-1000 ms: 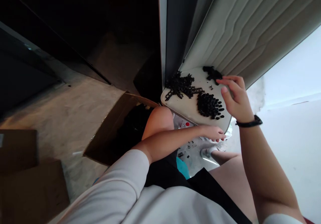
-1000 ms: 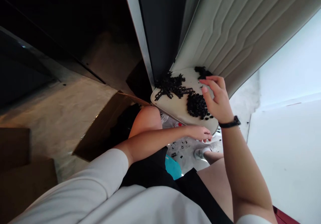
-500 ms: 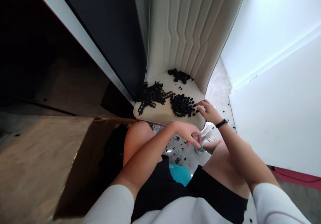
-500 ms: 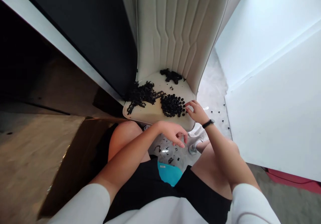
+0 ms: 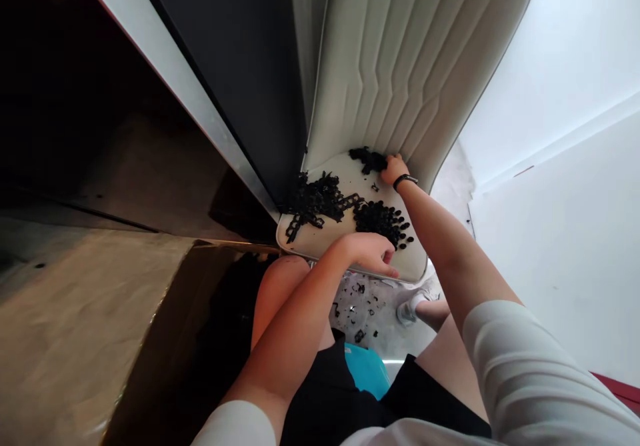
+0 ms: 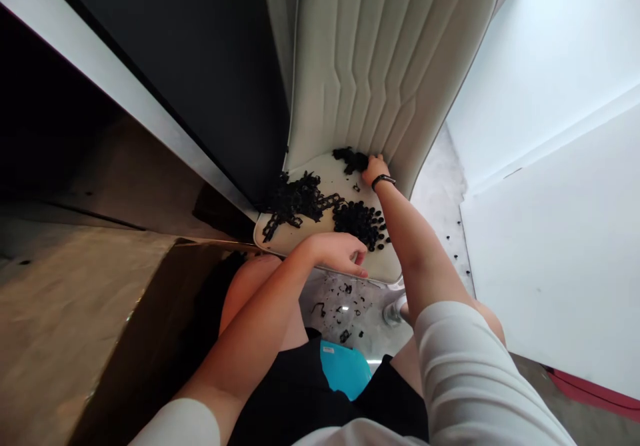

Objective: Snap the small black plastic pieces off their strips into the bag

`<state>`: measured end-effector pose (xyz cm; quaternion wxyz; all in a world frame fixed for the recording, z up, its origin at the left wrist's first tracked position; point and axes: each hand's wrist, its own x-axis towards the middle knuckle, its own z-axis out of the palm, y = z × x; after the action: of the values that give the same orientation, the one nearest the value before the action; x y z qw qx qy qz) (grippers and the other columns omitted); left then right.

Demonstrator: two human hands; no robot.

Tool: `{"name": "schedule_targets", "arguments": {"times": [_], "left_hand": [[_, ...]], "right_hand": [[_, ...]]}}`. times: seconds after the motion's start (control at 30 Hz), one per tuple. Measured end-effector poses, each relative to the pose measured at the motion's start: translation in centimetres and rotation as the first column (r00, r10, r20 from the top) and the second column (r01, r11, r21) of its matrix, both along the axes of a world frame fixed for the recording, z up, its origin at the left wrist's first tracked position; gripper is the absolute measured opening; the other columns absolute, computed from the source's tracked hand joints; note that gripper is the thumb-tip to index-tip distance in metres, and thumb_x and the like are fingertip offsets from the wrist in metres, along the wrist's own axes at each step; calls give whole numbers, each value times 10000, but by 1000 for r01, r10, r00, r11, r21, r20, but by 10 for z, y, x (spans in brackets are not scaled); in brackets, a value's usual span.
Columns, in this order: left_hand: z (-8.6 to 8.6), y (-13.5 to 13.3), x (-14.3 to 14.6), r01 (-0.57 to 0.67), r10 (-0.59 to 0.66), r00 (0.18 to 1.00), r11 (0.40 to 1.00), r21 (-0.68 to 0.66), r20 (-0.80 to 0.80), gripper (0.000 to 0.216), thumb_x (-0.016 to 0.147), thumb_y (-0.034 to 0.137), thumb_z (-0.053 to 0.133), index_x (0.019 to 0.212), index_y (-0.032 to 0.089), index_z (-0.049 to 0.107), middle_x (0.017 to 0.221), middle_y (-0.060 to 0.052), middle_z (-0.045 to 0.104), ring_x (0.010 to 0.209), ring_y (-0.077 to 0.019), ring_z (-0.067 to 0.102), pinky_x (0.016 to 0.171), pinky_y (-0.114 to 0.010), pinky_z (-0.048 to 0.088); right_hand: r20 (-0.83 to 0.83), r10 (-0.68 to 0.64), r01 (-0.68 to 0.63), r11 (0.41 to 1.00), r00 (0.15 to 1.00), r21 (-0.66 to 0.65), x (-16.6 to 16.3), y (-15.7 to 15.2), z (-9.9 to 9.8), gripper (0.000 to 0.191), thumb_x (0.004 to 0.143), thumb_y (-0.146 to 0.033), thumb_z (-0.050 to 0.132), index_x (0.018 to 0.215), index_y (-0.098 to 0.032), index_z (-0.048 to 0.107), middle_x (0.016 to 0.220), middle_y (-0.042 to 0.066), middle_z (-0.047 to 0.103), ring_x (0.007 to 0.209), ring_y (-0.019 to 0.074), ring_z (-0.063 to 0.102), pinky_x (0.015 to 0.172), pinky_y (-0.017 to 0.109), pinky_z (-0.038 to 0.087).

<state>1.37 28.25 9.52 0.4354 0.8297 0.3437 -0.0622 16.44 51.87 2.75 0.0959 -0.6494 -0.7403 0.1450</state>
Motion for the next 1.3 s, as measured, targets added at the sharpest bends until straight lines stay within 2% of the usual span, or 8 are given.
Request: {"name": "schedule_targets", "arguments": {"times": [0.37, 0.47, 0.67, 0.77, 0.83, 1.03, 1.13, 1.3], "left_hand": [[-2, 0, -3, -202, 187, 972, 974, 103, 140, 364, 1022, 556, 635, 1047, 218, 769, 959, -62, 789, 807, -209, 632, 699, -324, 366], [5, -3, -4, -363, 317, 914, 918, 162, 254, 346, 1032, 546, 619, 994, 234, 764, 818, -34, 735, 736, -199, 589, 699, -328, 348], [-1, 6, -9, -770, 547, 535, 630, 104, 644, 316, 1077, 454, 560, 929, 211, 698, 726, 1, 633, 677, -154, 542, 693, -303, 389], [-16, 13, -9, -867, 500, 285, 498, -2, 818, 296, 1042, 498, 656, 1060, 205, 700, 1059, -79, 747, 941, -188, 671, 811, -298, 507], [-23, 14, -7, -866, 443, 202, 497, -51, 874, 462, 999, 578, 733, 1297, 232, 664, 1393, -134, 700, 1222, -240, 676, 994, -353, 550], [-31, -4, 17, -649, 314, 241, 756, -87, 918, 1002, 865, 658, 883, 1662, 302, 391, 1688, -186, 519, 1570, -328, 523, 1321, -506, 390], [-30, -22, 30, -395, 411, 266, 872, -290, 872, 827, 894, 660, 857, 1520, 219, 542, 1301, -156, 760, 1137, -231, 748, 1065, -389, 572], [-26, -51, 42, -126, 511, 474, 845, -519, 717, 636, 978, 735, 709, 1148, 122, 719, 780, -29, 675, 618, -104, 596, 620, -247, 485]], "right_hand": [[-27, 112, -101, 959, 993, 266, 17, 43, 120, 351, 994, -82, 565, 1278, -36, 766, 1389, 219, 782, 1390, 356, 699, 1230, 505, 511], [4, 195, -189, 948, 981, 254, 27, 37, 158, 448, 1040, -209, 476, 1211, 127, 718, 1239, 237, 801, 1204, 285, 775, 1076, 398, 518], [-151, 313, -265, 925, 938, 273, 41, -28, 218, 319, 1031, -118, 614, 1312, 32, 632, 904, 61, 820, 659, 38, 673, 733, 219, 492], [-398, 363, -252, 919, 842, 305, 48, -70, 240, 186, 942, 13, 747, 1060, -125, 707, 732, -15, 752, 579, 70, 608, 636, 237, 497], [-545, 415, -270, 905, 729, 329, 54, -99, 250, 149, 946, -5, 764, 961, -149, 731, 662, -34, 681, 566, 81, 561, 584, 255, 456], [-692, 506, -253, 861, 514, 441, 71, -185, 238, 131, 992, -292, 818, 956, -167, 835, 901, 31, 672, 810, 118, 606, 743, 280, 538], [-781, 391, -172, 920, 487, 353, 78, -214, 213, 285, 1039, -487, 755, 1104, -220, 826, 978, 40, 686, 893, 164, 669, 811, 329, 616], [-896, 237, 23, 964, 376, 265, 100, -236, 162, 454, 1015, -657, 734, 1216, -254, 793, 951, 44, 687, 874, 182, 681, 765, 351, 650]]}}
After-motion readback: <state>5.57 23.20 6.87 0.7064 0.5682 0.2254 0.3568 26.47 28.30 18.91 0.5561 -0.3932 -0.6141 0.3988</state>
